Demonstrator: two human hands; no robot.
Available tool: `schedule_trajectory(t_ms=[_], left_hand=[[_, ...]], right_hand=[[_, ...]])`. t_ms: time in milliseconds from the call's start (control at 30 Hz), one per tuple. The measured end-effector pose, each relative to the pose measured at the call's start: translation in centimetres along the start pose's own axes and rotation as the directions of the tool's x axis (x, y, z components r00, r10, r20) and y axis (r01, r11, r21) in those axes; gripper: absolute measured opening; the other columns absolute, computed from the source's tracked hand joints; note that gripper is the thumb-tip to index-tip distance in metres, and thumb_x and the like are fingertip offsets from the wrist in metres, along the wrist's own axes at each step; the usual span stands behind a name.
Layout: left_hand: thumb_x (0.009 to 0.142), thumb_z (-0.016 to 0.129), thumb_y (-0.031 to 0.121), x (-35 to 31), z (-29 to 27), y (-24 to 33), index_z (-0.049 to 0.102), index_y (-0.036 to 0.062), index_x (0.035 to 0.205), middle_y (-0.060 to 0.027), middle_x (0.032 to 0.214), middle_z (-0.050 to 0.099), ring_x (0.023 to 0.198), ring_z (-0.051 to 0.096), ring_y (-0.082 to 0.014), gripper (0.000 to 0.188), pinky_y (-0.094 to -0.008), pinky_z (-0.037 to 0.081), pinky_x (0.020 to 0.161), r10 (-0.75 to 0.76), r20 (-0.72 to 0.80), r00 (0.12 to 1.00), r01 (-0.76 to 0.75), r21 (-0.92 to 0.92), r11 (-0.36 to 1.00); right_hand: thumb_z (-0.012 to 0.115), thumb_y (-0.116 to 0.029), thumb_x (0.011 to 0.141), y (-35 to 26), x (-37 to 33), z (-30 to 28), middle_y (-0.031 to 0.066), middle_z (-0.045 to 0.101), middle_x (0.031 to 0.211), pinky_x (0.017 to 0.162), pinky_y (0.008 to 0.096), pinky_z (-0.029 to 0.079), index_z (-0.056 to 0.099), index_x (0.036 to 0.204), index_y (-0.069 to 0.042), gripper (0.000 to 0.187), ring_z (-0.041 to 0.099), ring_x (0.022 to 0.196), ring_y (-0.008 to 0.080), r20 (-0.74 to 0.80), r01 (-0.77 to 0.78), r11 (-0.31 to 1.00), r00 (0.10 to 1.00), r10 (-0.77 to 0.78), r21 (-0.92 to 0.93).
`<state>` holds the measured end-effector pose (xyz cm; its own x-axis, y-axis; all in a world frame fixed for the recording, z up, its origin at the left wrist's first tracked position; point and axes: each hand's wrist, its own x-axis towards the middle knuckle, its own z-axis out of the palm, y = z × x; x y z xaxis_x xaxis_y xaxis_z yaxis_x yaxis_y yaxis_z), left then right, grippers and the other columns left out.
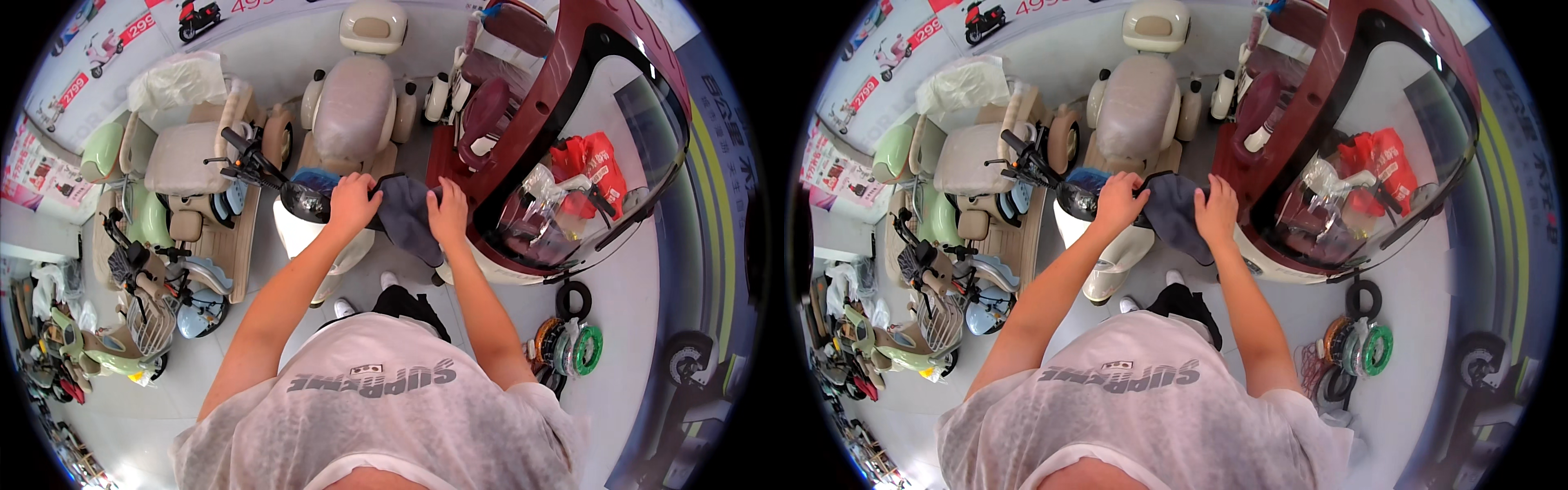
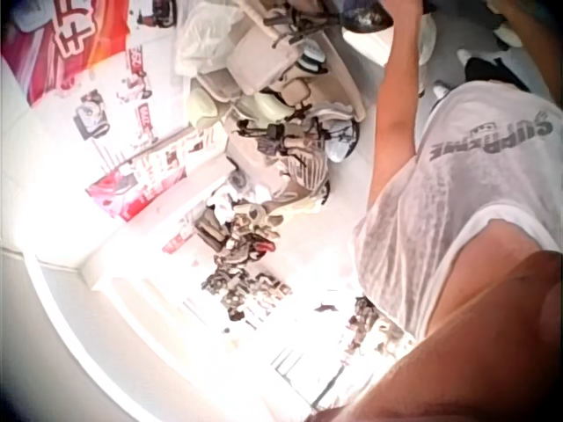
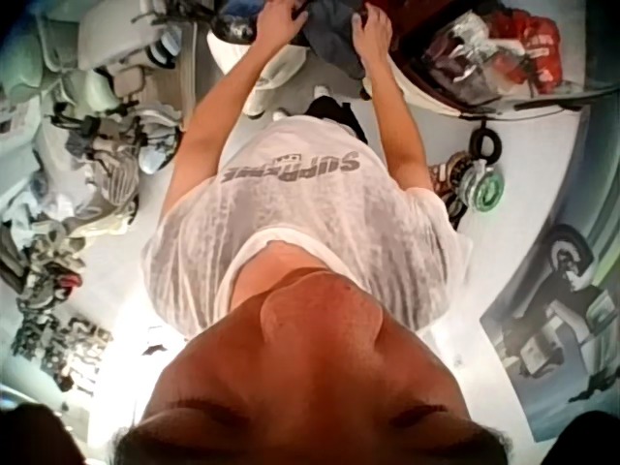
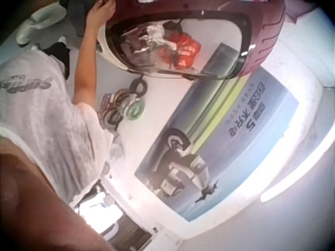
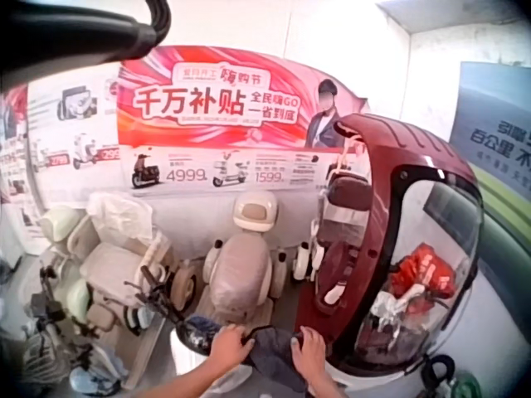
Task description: The person wipes the exterior and interior surfaces of a motorcycle canopy windshield with a cloth, then wipes the handlebars and a front rack of another scooter.
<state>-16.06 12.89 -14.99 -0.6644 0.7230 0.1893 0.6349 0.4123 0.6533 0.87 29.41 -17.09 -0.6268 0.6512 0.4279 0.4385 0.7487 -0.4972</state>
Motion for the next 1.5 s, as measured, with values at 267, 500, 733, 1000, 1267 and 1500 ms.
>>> schedule_trajectory(t_ms=[267, 500, 733, 1000, 1267, 1500], left_hand=[[0.092, 0.071, 0.017, -4.6, -2.1, 3.2, 0.061, 0.0036, 0.098, -0.0073, 0.085, 0.069, 0.073, 0.064, -0.0161, 0.018, -0.0285, 0.052, 0.067, -0.263, 0.173, 0.949, 0.315, -0.550, 0.774], [0.098, 0.066, 0.015, -11.5, -1.5, 0.9, 0.059, 0.0074, 0.103, -0.0011, 0.086, 0.069, 0.077, 0.066, -0.0108, 0.011, -0.0242, 0.051, 0.068, -0.625, 0.296, 0.723, 0.605, -0.708, 0.364], [0.102, 0.057, 0.026, -13.5, 0.7, 3.7, 0.060, 0.0082, 0.123, -0.0047, 0.111, 0.069, 0.107, 0.065, -0.0154, 0.028, -0.0311, 0.050, 0.088, -0.819, 0.202, 0.537, 0.667, -0.696, 0.265], [0.105, 0.054, 0.046, -10.0, 4.3, 7.9, 0.048, 0.0039, 0.141, -0.0125, 0.132, 0.063, 0.117, 0.066, -0.0231, 0.056, -0.0366, 0.049, 0.097, -0.734, 0.394, 0.553, 0.727, -0.658, 0.195], [0.107, 0.053, 0.037, -8.8, 8.3, 7.1, 0.055, 0.0022, 0.118, -0.0093, 0.109, 0.068, 0.094, 0.070, -0.0202, 0.036, -0.0331, 0.053, 0.080, -0.794, 0.210, 0.571, 0.578, -0.789, 0.206], [0.106, 0.055, 0.029, -10.3, 8.7, 4.8, 0.055, 0.0043, 0.098, -0.0057, 0.087, 0.066, 0.069, 0.064, -0.0163, 0.026, -0.0314, 0.054, 0.063, -0.829, -0.152, 0.538, 0.550, -0.683, 0.481]], right_hand=[[0.070, -0.037, 0.088, 0.9, 3.1, -1.8, 0.0165, 0.068, 0.113, 0.097, 0.0465, 0.047, 0.063, 0.122, -0.002, 0.049, 0.062, 0.110, 0.0363, 0.426, 0.322, 0.933, 0.831, -0.359, 0.159], [0.063, -0.049, 0.094, -1.5, 5.4, -0.4, 0.0198, 0.069, 0.105, 0.087, 0.0472, 0.053, 0.058, 0.116, 0.001, 0.055, 0.068, 0.099, 0.0368, 0.704, 0.396, 0.910, 0.612, -0.361, 0.123], [0.056, -0.056, 0.098, 0.2, 8.7, 2.7, 0.0283, 0.070, 0.101, 0.085, 0.0481, 0.054, 0.061, 0.114, 0.004, 0.063, 0.068, 0.097, 0.0405, 0.824, 0.381, 0.873, 0.354, -0.442, 0.304], [0.049, -0.062, 0.102, 1.8, 11.0, 5.0, 0.0241, 0.070, 0.091, 0.082, 0.0411, 0.054, 0.066, 0.106, 0.011, 0.075, 0.070, 0.087, 0.0300, 0.936, -0.483, 0.838, -0.094, -0.339, 0.255], [0.050, -0.045, 0.104, 0.0, 8.1, 2.2, 0.0218, 0.069, 0.102, 0.085, 0.0480, 0.051, 0.061, 0.108, 0.004, 0.050, 0.064, 0.096, 0.0440, 0.727, 0.244, 0.896, 0.524, -0.444, 0.371], [0.060, -0.023, 0.097, -4.5, 8.6, 0.4, 0.0191, 0.061, 0.112, 0.091, 0.0476, 0.046, 0.060, 0.112, 0.002, 0.029, 0.058, 0.107, 0.0388, 0.326, 0.520, 0.660, 0.593, -0.736, 0.543]])
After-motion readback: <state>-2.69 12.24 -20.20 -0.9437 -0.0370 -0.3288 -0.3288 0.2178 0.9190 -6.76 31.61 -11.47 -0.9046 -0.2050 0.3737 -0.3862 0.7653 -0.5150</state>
